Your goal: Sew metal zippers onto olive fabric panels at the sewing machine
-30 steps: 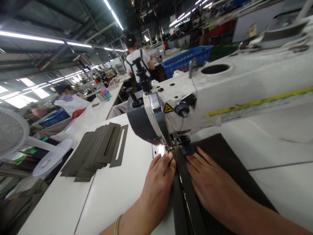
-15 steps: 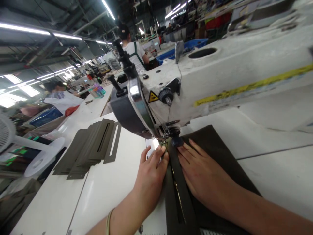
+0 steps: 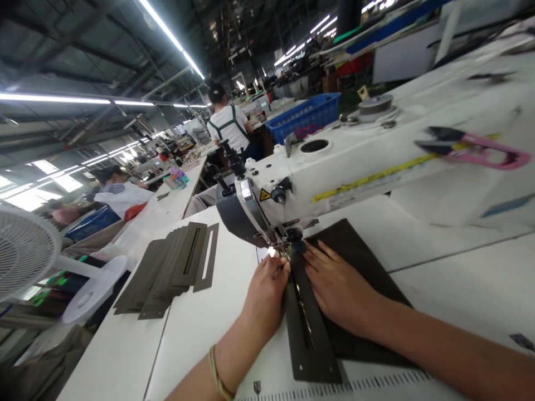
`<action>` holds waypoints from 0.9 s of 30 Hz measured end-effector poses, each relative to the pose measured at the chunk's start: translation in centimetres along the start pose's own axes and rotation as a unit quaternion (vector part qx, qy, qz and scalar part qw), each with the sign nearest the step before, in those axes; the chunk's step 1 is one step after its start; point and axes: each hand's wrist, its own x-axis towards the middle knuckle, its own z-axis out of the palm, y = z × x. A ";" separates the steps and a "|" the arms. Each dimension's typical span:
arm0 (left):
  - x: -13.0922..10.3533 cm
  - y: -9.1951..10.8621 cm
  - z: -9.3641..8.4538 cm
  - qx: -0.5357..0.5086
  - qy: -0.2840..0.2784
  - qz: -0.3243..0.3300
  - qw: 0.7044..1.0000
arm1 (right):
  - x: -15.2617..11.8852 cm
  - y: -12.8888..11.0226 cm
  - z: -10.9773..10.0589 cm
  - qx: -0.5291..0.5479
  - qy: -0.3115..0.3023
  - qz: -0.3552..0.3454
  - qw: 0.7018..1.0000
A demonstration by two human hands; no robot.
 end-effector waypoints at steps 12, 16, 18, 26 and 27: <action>-0.6 -0.5 -1.2 -0.086 -0.086 -0.040 0.992 | -3.8 -6.0 -5.2 0.094 0.120 -0.052 0.987; -2.5 0.5 -2.0 -0.076 -0.066 -0.005 0.995 | -4.2 -7.2 -4.8 0.027 0.107 -0.087 0.990; -3.1 1.3 -2.2 -0.069 -0.051 0.003 0.996 | -4.2 -7.3 -4.6 0.002 0.099 -0.087 0.991; -3.0 2.5 -2.1 -0.027 -0.033 0.020 0.999 | -5.3 -7.1 -4.0 0.016 0.098 -0.068 0.993; -2.9 2.5 -2.1 -0.023 -0.028 0.024 0.999 | -5.3 -7.0 -4.1 0.019 0.089 -0.073 0.993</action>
